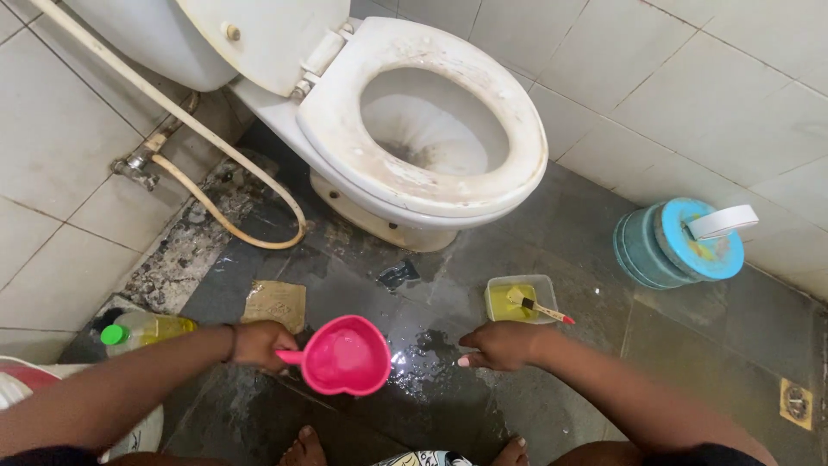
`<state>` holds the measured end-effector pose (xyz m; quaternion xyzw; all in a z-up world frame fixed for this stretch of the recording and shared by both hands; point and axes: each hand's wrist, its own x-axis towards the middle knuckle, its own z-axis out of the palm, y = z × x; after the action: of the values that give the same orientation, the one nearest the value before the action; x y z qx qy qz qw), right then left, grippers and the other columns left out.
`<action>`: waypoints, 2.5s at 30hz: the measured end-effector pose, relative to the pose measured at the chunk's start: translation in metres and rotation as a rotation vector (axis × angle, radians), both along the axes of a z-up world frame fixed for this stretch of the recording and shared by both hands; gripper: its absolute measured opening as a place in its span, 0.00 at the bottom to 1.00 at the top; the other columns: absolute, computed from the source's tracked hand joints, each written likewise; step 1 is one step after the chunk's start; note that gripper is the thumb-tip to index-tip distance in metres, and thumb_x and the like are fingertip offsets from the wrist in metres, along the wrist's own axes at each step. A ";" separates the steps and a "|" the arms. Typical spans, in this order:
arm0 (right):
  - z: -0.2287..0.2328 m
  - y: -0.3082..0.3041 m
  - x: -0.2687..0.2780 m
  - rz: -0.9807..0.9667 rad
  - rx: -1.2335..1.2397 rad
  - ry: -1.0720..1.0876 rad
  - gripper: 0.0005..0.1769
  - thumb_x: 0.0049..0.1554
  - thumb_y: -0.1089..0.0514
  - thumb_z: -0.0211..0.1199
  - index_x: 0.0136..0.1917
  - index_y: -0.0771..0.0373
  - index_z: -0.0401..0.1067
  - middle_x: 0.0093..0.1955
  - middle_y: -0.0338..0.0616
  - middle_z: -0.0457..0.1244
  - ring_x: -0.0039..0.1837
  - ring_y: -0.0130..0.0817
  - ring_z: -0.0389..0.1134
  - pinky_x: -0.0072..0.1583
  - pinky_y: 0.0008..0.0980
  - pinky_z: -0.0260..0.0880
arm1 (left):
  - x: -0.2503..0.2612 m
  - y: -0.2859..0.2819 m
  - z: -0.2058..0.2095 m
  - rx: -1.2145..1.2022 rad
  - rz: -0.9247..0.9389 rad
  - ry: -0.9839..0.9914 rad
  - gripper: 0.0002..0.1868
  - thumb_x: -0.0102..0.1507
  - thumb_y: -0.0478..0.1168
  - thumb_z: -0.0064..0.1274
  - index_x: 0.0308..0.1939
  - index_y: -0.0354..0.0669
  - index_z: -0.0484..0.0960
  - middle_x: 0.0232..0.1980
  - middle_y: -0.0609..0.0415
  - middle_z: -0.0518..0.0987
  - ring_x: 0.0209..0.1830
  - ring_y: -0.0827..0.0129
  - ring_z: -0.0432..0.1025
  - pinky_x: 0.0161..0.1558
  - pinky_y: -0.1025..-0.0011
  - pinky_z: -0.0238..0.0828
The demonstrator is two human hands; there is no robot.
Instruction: Cleaning the exterior and interior surfaces of a toilet bowl using a brush and cleaning agents.
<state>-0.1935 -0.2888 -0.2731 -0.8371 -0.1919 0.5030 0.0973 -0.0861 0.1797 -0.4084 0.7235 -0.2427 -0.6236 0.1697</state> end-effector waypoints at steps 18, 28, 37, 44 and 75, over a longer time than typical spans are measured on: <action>-0.021 0.005 -0.026 -0.061 0.045 -0.017 0.38 0.64 0.31 0.47 0.72 0.63 0.64 0.62 0.58 0.66 0.65 0.55 0.67 0.65 0.49 0.67 | 0.085 0.035 -0.118 0.271 0.316 -0.634 0.33 0.62 0.59 0.62 0.63 0.44 0.75 0.64 0.42 0.73 0.63 0.52 0.73 0.64 0.57 0.74; -0.027 -0.008 -0.041 -0.102 0.085 -0.089 0.37 0.64 0.33 0.50 0.71 0.65 0.65 0.64 0.60 0.65 0.67 0.57 0.66 0.66 0.49 0.66 | 0.076 0.001 -0.099 0.528 0.176 -0.726 0.47 0.57 0.54 0.70 0.72 0.42 0.62 0.67 0.41 0.71 0.66 0.49 0.69 0.62 0.51 0.73; -0.027 -0.010 -0.041 -0.090 0.046 -0.060 0.38 0.64 0.33 0.50 0.72 0.65 0.64 0.65 0.58 0.65 0.67 0.56 0.66 0.67 0.49 0.66 | 0.101 0.018 -0.091 0.094 0.256 -0.892 0.08 0.64 0.43 0.59 0.39 0.42 0.83 0.48 0.45 0.83 0.51 0.52 0.77 0.55 0.56 0.74; -0.030 -0.015 -0.041 -0.121 0.035 -0.096 0.38 0.64 0.32 0.50 0.72 0.64 0.64 0.66 0.58 0.65 0.67 0.55 0.66 0.67 0.48 0.66 | 0.023 -0.051 0.050 -0.859 0.052 -0.835 0.09 0.55 0.31 0.55 0.38 0.44 0.78 0.49 0.48 0.83 0.43 0.60 0.79 0.43 0.60 0.79; 0.038 0.096 0.009 -0.199 0.560 -0.859 0.49 0.51 0.35 0.68 0.75 0.66 0.61 0.73 0.60 0.60 0.71 0.58 0.64 0.69 0.52 0.65 | 0.023 -0.163 0.050 -0.556 0.791 -0.560 0.16 0.69 0.51 0.50 0.41 0.40 0.75 0.31 0.48 0.78 0.28 0.63 0.73 0.32 0.61 0.72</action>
<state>-0.1849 -0.1924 -0.2352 -0.9241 -0.2613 0.0323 0.2771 -0.0635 0.0170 -0.3585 0.8256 -0.1439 -0.2088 0.5040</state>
